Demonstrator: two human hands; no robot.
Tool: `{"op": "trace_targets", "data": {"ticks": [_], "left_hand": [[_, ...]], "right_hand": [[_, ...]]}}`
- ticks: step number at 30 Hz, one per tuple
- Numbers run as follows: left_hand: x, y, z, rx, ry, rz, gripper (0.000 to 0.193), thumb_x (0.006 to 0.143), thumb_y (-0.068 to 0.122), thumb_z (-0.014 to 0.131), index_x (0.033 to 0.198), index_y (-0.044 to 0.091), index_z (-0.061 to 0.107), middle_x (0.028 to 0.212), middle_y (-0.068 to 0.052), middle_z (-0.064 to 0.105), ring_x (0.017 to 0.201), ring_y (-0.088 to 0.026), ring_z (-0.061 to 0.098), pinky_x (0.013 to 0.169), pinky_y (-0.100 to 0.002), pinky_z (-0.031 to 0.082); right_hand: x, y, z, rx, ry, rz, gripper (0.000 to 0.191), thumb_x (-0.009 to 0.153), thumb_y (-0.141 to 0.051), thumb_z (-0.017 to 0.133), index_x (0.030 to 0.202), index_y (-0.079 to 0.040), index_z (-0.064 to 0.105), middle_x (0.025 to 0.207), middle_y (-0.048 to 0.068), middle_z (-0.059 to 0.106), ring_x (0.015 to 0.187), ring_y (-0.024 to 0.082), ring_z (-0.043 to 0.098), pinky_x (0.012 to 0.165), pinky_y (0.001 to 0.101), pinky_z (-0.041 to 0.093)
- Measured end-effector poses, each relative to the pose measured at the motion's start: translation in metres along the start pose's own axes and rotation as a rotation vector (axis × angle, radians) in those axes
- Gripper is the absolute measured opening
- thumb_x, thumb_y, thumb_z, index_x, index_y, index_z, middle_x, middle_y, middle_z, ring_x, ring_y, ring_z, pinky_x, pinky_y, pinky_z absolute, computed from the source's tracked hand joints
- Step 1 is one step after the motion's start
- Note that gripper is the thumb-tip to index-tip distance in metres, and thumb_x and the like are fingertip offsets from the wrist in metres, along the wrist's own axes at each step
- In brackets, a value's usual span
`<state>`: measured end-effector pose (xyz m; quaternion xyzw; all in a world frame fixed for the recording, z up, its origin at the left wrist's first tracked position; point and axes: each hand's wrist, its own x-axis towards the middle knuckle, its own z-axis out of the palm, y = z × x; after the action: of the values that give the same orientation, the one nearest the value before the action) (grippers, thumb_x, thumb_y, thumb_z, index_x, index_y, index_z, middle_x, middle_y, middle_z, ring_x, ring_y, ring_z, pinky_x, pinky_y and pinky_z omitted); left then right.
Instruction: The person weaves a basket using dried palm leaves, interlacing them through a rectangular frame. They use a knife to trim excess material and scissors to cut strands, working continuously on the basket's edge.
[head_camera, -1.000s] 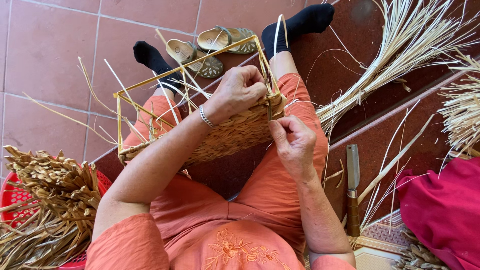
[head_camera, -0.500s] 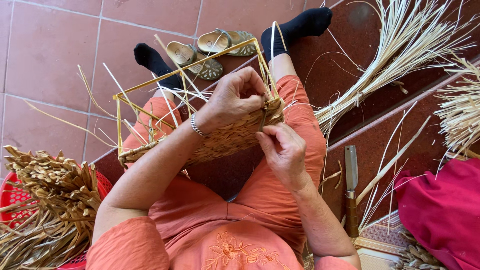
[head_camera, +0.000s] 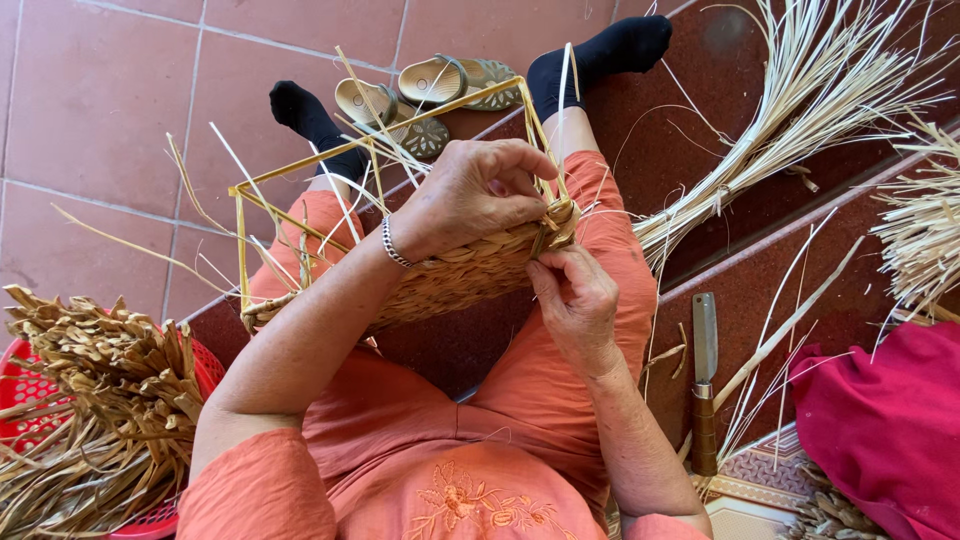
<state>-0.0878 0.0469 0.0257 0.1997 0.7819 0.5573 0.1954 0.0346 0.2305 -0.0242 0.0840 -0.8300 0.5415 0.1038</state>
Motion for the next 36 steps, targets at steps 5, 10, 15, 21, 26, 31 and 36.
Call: {"op": "trace_targets", "data": {"ticks": [5, 10, 15, 21, 26, 31, 36], "left_hand": [[0.005, -0.001, 0.007, 0.046, -0.003, 0.022, 0.031, 0.086, 0.014, 0.081, 0.113, 0.002, 0.072, 0.086, -0.007, 0.080, 0.077, -0.011, 0.076, 0.071, -0.025, 0.063], [0.004, -0.011, 0.023, 0.294, 0.106, 0.296, 0.013, 0.087, 0.005, 0.077, 0.098, 0.004, 0.073, 0.088, -0.011, 0.074, 0.076, -0.021, 0.075, 0.069, -0.030, 0.062], [-0.002, -0.014, 0.028, 0.370, 0.134, 0.424, 0.013, 0.088, 0.006, 0.078, 0.095, 0.003, 0.067, 0.090, -0.012, 0.069, 0.089, -0.032, 0.070, 0.077, -0.041, 0.058], [-0.013, -0.006, 0.022, 0.253, 0.074, 0.441, 0.012, 0.091, 0.004, 0.075, 0.101, 0.001, 0.069, 0.097, -0.013, 0.069, 0.091, -0.031, 0.069, 0.078, -0.039, 0.058], [-0.005, -0.007, 0.022, 0.165, 0.099, 0.267, 0.010, 0.089, 0.006, 0.076, 0.096, 0.001, 0.071, 0.090, -0.010, 0.072, 0.080, -0.020, 0.073, 0.071, -0.031, 0.059], [0.001, -0.012, 0.020, -0.010, 0.083, 0.075, 0.012, 0.089, 0.010, 0.075, 0.096, 0.001, 0.074, 0.080, -0.004, 0.074, 0.071, -0.007, 0.067, 0.065, -0.027, 0.057], [0.001, -0.005, 0.019, -0.058, 0.068, -0.051, 0.012, 0.091, 0.011, 0.070, 0.095, 0.000, 0.070, 0.074, -0.001, 0.066, 0.069, -0.004, 0.056, 0.061, -0.024, 0.052]], "right_hand": [[-0.002, -0.004, -0.002, 0.015, 0.014, 0.034, 0.009, 0.095, -0.001, 0.076, 0.095, 0.001, 0.066, 0.082, 0.007, 0.066, 0.066, 0.015, 0.063, 0.060, 0.0271, 0.051], [-0.007, -0.007, 0.005, 0.013, -0.033, 0.007, 0.010, 0.095, -0.003, 0.075, 0.095, 0.002, 0.066, 0.082, 0.007, 0.067, 0.066, 0.013, 0.061, 0.058, 0.0261, 0.049], [0.004, -0.007, -0.017, 0.467, -0.023, 0.305, 0.010, 0.100, -0.010, 0.072, 0.101, 0.000, 0.072, 0.079, 0.003, 0.070, 0.063, 0.008, 0.059, 0.054, 0.0206, 0.047], [0.052, 0.000, -0.031, 0.763, 0.076, 0.505, 0.014, 0.098, -0.013, 0.075, 0.101, 0.000, 0.074, 0.079, 0.005, 0.072, 0.058, 0.006, 0.060, 0.049, 0.0189, 0.046], [0.066, -0.001, -0.030, 0.688, -0.017, 0.454, 0.014, 0.100, -0.015, 0.071, 0.102, -0.001, 0.075, 0.077, 0.004, 0.072, 0.057, 0.005, 0.058, 0.047, 0.0181, 0.043], [0.065, -0.002, -0.031, 0.311, 0.025, 0.239, 0.013, 0.103, -0.012, 0.065, 0.107, -0.009, 0.077, 0.080, -0.001, 0.070, 0.056, 0.004, 0.050, 0.046, 0.0186, 0.038], [0.055, -0.009, -0.032, -0.082, -0.001, -0.069, 0.017, 0.099, -0.004, 0.077, 0.115, -0.005, 0.073, 0.093, 0.004, 0.065, 0.074, 0.009, 0.061, 0.064, 0.0244, 0.049]]}}
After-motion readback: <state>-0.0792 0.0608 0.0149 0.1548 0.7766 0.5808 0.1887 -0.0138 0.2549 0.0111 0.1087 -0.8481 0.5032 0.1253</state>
